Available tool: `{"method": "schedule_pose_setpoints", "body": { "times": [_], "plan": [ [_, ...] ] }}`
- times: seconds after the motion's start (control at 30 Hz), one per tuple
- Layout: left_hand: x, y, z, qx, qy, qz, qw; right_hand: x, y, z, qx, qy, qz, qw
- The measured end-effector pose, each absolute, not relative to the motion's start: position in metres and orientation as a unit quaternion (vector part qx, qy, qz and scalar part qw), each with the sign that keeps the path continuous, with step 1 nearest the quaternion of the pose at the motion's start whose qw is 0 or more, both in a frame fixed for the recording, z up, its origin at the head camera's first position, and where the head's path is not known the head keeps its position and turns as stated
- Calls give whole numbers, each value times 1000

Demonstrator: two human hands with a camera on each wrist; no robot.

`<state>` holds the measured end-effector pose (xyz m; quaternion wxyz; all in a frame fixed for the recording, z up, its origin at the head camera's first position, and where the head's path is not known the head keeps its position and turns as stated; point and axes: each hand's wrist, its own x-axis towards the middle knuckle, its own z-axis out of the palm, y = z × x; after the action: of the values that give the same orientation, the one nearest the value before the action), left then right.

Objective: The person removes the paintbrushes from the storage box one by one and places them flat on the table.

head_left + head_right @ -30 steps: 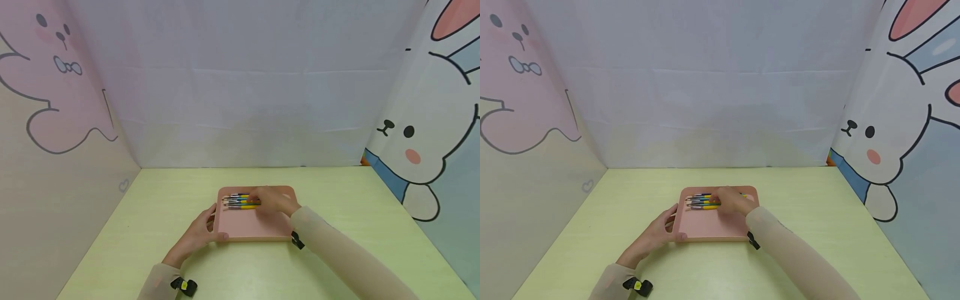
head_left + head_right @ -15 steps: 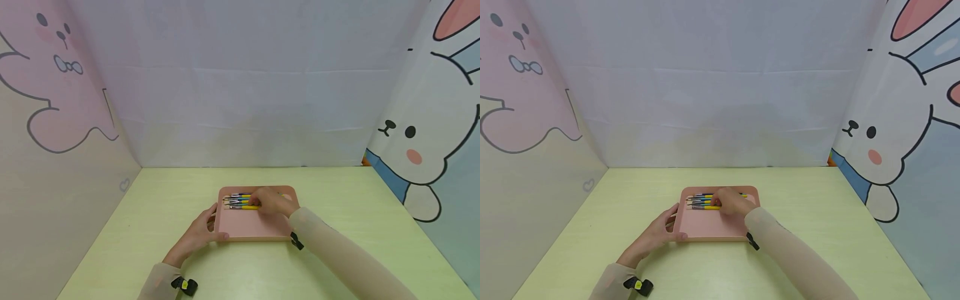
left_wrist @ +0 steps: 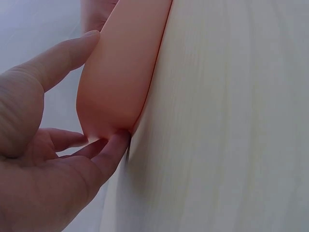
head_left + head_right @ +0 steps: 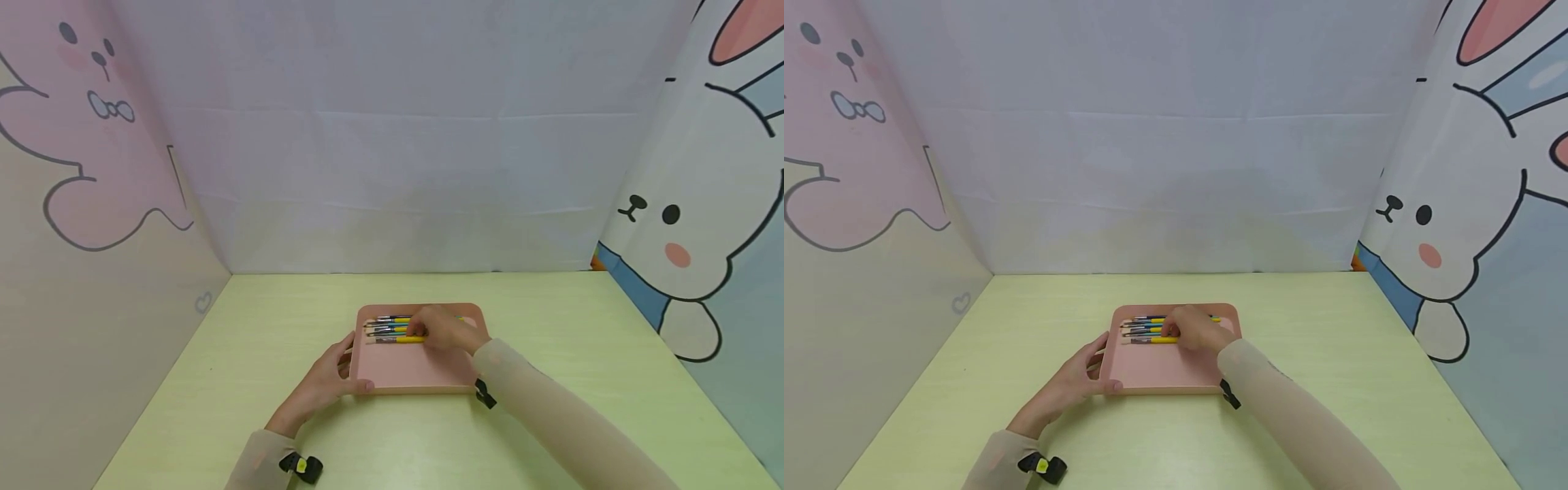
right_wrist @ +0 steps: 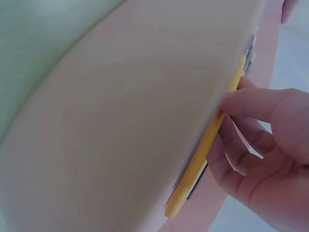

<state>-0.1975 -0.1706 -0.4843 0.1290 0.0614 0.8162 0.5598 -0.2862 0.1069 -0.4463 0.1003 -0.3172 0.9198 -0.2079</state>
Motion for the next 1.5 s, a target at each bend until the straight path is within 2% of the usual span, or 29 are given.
{"method": "schedule_pose_setpoints", "body": {
  "times": [0.23, 0.4, 0.7, 0.9, 1.13, 1.5],
  "plan": [
    [-197, -173, -485, 60, 814, 563, 127, -287, 116, -438, -285, 921, -236, 124],
    [-197, -173, -484, 62, 813, 565, 127, -288, 127, -430, -264, 931, -224, 117],
    [-197, -174, -483, 65, 812, 567, 125, -288, 158, -416, -349, 899, -254, 69],
    [-197, -174, -484, 62, 815, 564, 123, -285, 185, -406, -339, 905, -254, 50],
    [-198, -175, -488, 66, 818, 557, 125, -276, 228, -403, -318, 911, -264, -6],
    [-201, -175, -488, 80, 817, 554, 137, -258, 281, -401, -267, 930, -250, -34]
  ]
}}
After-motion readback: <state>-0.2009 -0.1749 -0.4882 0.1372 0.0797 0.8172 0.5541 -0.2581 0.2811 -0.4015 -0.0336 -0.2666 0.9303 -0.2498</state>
